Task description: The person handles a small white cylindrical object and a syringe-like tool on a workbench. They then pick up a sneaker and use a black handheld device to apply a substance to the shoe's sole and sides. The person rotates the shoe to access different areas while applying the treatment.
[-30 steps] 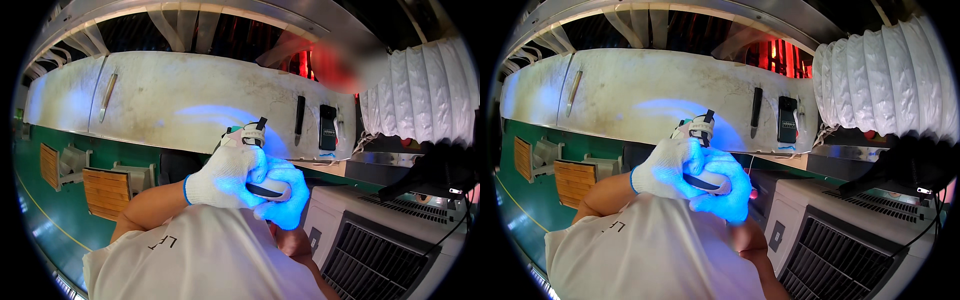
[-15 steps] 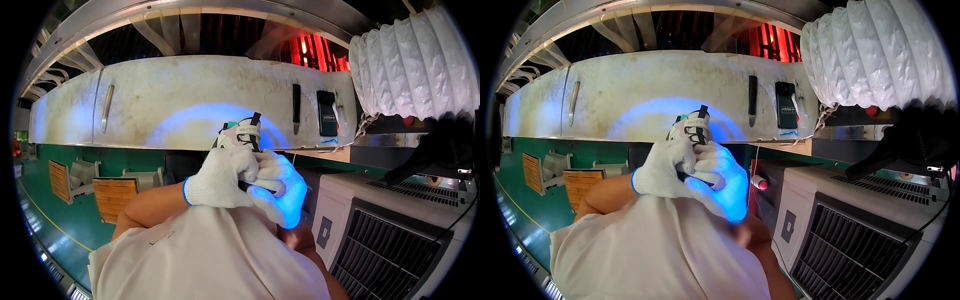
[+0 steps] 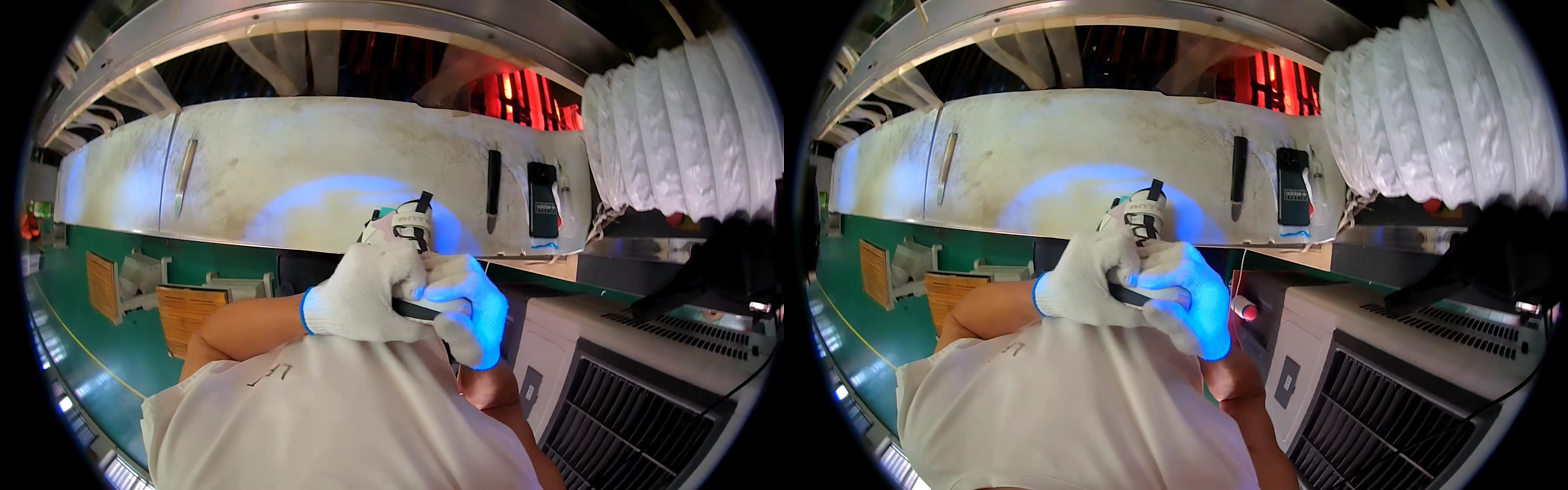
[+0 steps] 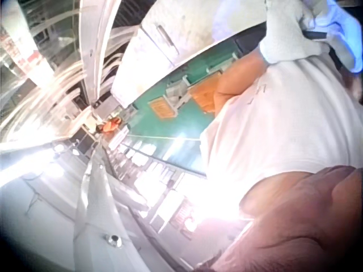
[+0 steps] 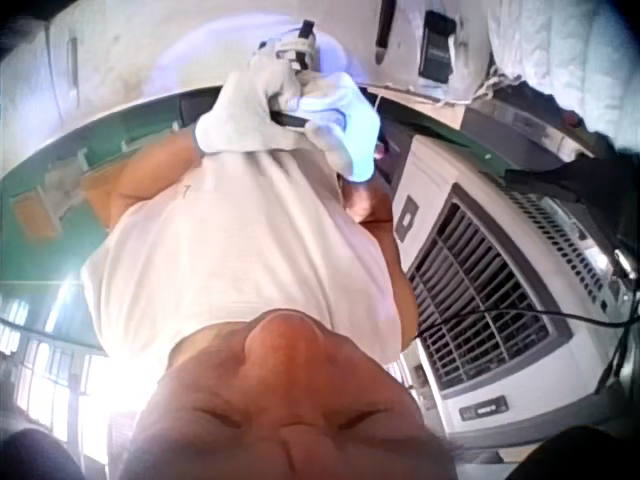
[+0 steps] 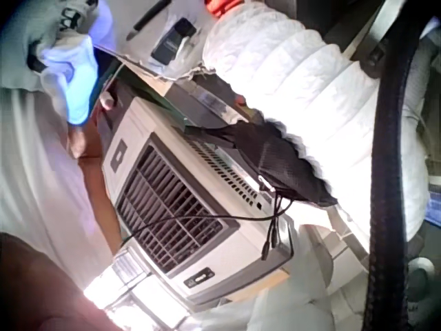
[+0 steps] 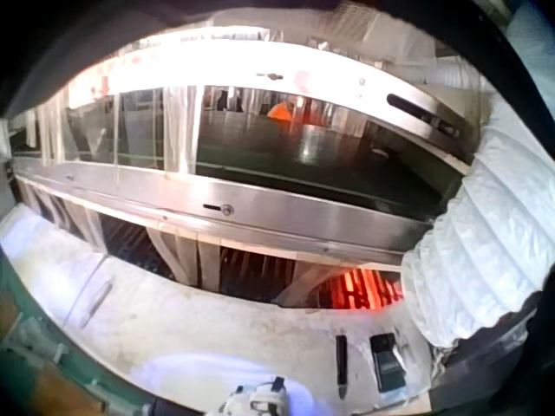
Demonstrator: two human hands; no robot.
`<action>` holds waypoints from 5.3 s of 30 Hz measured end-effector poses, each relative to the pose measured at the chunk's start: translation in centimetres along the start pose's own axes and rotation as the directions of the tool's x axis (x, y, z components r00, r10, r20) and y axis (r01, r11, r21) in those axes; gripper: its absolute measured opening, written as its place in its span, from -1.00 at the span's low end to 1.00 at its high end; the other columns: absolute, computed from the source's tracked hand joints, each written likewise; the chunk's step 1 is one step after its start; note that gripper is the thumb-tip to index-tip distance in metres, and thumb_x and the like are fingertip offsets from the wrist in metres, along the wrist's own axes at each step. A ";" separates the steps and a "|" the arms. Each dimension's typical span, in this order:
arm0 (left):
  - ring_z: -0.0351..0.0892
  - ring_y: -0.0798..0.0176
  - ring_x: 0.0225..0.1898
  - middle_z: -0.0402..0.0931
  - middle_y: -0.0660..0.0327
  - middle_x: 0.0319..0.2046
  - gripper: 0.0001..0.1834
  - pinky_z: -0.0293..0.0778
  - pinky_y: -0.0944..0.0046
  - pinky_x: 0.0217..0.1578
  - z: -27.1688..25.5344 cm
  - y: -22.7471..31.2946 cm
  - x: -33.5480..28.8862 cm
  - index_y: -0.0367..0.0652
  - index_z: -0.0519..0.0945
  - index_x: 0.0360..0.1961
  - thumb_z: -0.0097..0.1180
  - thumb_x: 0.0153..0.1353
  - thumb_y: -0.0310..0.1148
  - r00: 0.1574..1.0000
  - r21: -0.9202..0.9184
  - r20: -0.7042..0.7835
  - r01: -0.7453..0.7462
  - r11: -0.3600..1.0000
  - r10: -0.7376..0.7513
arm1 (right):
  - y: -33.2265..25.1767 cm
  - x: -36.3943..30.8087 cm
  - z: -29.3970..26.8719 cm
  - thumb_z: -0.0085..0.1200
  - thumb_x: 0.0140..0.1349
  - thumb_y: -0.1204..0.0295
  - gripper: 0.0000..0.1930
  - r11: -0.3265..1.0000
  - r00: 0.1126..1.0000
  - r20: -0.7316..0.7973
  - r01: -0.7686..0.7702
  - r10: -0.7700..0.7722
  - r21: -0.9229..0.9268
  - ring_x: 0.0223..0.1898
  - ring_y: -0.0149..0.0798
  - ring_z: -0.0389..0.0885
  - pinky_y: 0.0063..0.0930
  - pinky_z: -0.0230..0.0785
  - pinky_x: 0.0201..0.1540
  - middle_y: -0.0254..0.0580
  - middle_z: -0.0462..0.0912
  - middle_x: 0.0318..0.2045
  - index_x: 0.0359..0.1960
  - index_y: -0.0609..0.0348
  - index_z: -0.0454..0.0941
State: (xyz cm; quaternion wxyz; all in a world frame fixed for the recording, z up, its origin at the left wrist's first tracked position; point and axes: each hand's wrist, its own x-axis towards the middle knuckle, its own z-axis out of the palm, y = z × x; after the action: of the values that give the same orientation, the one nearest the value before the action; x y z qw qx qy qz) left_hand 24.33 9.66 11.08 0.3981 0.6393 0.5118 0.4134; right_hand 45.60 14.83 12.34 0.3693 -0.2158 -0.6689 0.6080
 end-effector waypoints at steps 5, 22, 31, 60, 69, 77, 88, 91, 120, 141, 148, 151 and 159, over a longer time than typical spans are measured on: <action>0.53 0.05 -0.39 0.48 0.16 -0.39 -0.45 0.50 0.09 -0.31 -0.2 -0.9 0.1 -0.07 0.48 -0.39 0.71 -0.16 -0.19 0.991 -0.097 -0.068 -0.120 0.988 0.114 | -0.4 1.7 1.2 0.30 0.23 0.68 -0.70 0.887 0.975 0.033 0.212 -0.218 -0.410 0.08 0.04 0.75 0.00 0.56 0.29 -0.01 0.76 0.01 0.01 0.26 0.68; 0.60 -0.11 -0.22 0.53 0.02 -0.26 -0.33 0.56 -0.05 -0.21 -1.0 -5.8 -5.7 -0.16 0.57 -0.26 0.73 -0.12 0.06 0.969 -0.108 -0.227 0.078 0.991 -0.101 | -3.8 5.7 5.5 0.78 -0.07 0.21 -0.33 0.678 0.983 0.153 0.046 0.098 -0.733 0.14 0.24 0.82 0.00 0.73 0.18 0.27 0.79 0.05 -0.01 0.37 0.72; 0.60 0.00 -0.33 0.52 0.17 -0.30 -0.49 0.55 0.06 -0.35 -2.2 -6.9 -2.1 -0.06 0.62 -0.28 0.70 -0.19 -0.19 0.865 -0.083 -0.321 -0.431 0.898 0.386 | -3.6 6.3 3.6 0.77 -0.08 0.34 -0.36 0.700 0.969 0.172 -0.001 0.177 -0.714 0.19 0.21 0.81 -0.02 0.72 0.18 0.20 0.79 0.08 0.03 0.29 0.72; 0.61 0.10 -0.25 0.51 0.09 -0.14 -0.25 0.64 0.12 -0.20 -0.4 -3.5 5.7 -0.17 0.51 0.23 0.68 0.05 -0.39 0.986 0.288 0.168 -0.037 0.957 -0.012 | 10.1 1.2 -3.1 0.49 0.11 0.36 -0.50 0.589 0.954 0.143 0.276 -0.264 -0.760 0.24 0.14 0.61 0.08 0.49 0.27 -0.05 0.64 0.23 0.13 0.04 0.67; 0.78 -0.18 -0.14 0.68 -0.08 -0.10 -0.50 0.68 -0.15 -0.14 -3.8 -1.7 2.2 -0.27 0.60 -0.09 0.48 0.08 -0.15 0.895 0.815 0.159 0.120 0.567 -0.417 | 9.4 1.2 -2.7 0.52 0.01 0.47 -0.63 0.679 0.972 0.062 0.203 -0.226 -0.705 0.18 0.13 0.69 0.06 0.52 0.23 -0.10 0.72 0.13 -0.13 0.12 0.67; 0.70 -0.09 -0.06 0.61 0.00 -0.13 -0.45 0.65 -0.07 -0.15 -0.9 -2.4 -1.7 -0.12 0.62 -0.14 0.60 -0.03 -0.05 0.888 0.587 -0.186 0.443 0.678 -0.420 | 9.3 1.3 -2.8 0.53 -0.01 0.40 -0.63 0.658 0.980 0.063 0.175 -0.191 -0.732 0.10 0.14 0.73 -0.03 0.60 0.16 -0.04 0.76 0.12 -0.15 0.16 0.69; 0.63 -0.12 -0.14 0.63 0.08 -0.25 -0.44 0.57 -0.12 -0.13 -0.5 -4.7 1.7 -0.08 0.61 -0.30 0.72 -0.20 -0.08 0.996 0.741 -0.036 0.081 0.667 -0.081 | 9.1 2.0 -2.9 0.60 -0.03 0.40 -0.53 0.717 0.961 0.076 0.250 -0.266 -0.651 0.12 0.14 0.70 -0.01 0.53 0.14 -0.11 0.74 0.11 -0.11 0.08 0.59; 0.61 -0.13 -0.16 0.62 0.09 -0.25 -0.42 0.57 -0.14 -0.16 -0.4 -4.6 1.9 -0.07 0.58 -0.32 0.73 -0.23 -0.07 0.983 0.707 -0.083 0.174 0.686 -0.164 | 10.0 2.2 -2.6 0.60 0.01 0.36 -0.53 0.722 0.957 0.055 0.253 -0.286 -0.644 0.13 0.12 0.70 0.05 0.50 0.09 -0.15 0.72 0.09 -0.12 0.04 0.55; 0.65 0.03 0.06 0.57 0.20 0.03 -0.19 0.64 0.01 0.02 -1.0 -3.8 2.8 0.02 0.76 0.24 0.67 -0.14 -0.07 0.975 0.588 -0.133 0.223 0.777 -0.179 | 7.3 5.6 -6.4 0.61 0.09 0.35 -0.20 0.835 0.934 0.120 -0.238 0.337 -0.497 0.29 0.12 0.68 -0.11 0.49 0.37 0.10 0.66 0.31 0.40 0.25 0.55; 0.66 -0.04 -0.07 0.54 0.08 0.05 -0.12 0.61 -0.07 -0.13 -1.7 -6.0 2.1 -0.08 0.71 0.28 0.65 -0.07 0.08 0.991 0.548 0.000 0.113 0.829 -0.135 | 6.3 9.5 -2.0 0.44 0.17 0.07 -0.31 0.497 0.719 0.065 -0.409 0.692 -0.765 0.11 0.22 0.75 -0.07 0.64 0.17 0.10 0.71 0.22 0.32 0.09 0.65; 0.73 -0.05 0.04 0.64 -0.01 0.05 -0.21 0.67 -0.05 0.03 -4.3 -6.5 1.5 -0.09 0.71 0.29 0.64 0.04 -0.01 0.995 0.447 0.023 -0.101 0.889 0.102 | 8.5 4.6 -1.5 0.57 0.14 0.04 -0.23 0.687 0.933 -0.312 -0.347 0.181 -0.639 0.07 0.11 0.85 -0.09 0.67 0.14 0.12 0.83 0.04 0.32 0.22 0.64; 0.77 0.01 -0.02 0.67 -0.04 0.05 -0.39 0.72 0.10 0.04 -8.1 -9.4 -0.6 -0.17 0.70 0.29 0.51 0.16 -0.44 0.984 0.031 -0.168 0.069 0.997 -0.063 | 8.2 3.9 -1.7 0.59 0.13 0.01 -0.21 0.612 0.935 -0.294 -0.353 0.200 -0.708 0.12 0.12 0.83 -0.11 0.63 0.21 0.13 0.83 0.06 0.32 0.21 0.66; 0.74 -0.21 0.21 0.68 -0.07 0.26 -0.22 0.66 0.03 0.24 -8.0 -12.8 0.7 -0.13 0.57 0.44 0.55 0.16 -0.37 0.964 0.443 -0.146 -0.136 0.886 0.221 | 16.2 9.6 -7.3 0.32 0.43 -0.04 -0.48 0.848 0.864 -0.198 -0.496 0.462 -0.188 -0.23 -0.28 0.77 -0.30 0.58 -0.12 -0.18 0.83 -0.23 -0.06 0.28 0.83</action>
State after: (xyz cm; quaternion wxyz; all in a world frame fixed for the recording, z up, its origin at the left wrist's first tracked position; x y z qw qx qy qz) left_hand 12.77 13.08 2.00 0.1566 0.7125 0.5650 0.3854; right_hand 42.44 29.45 -1.29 0.2253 -0.4614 -0.6313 0.5811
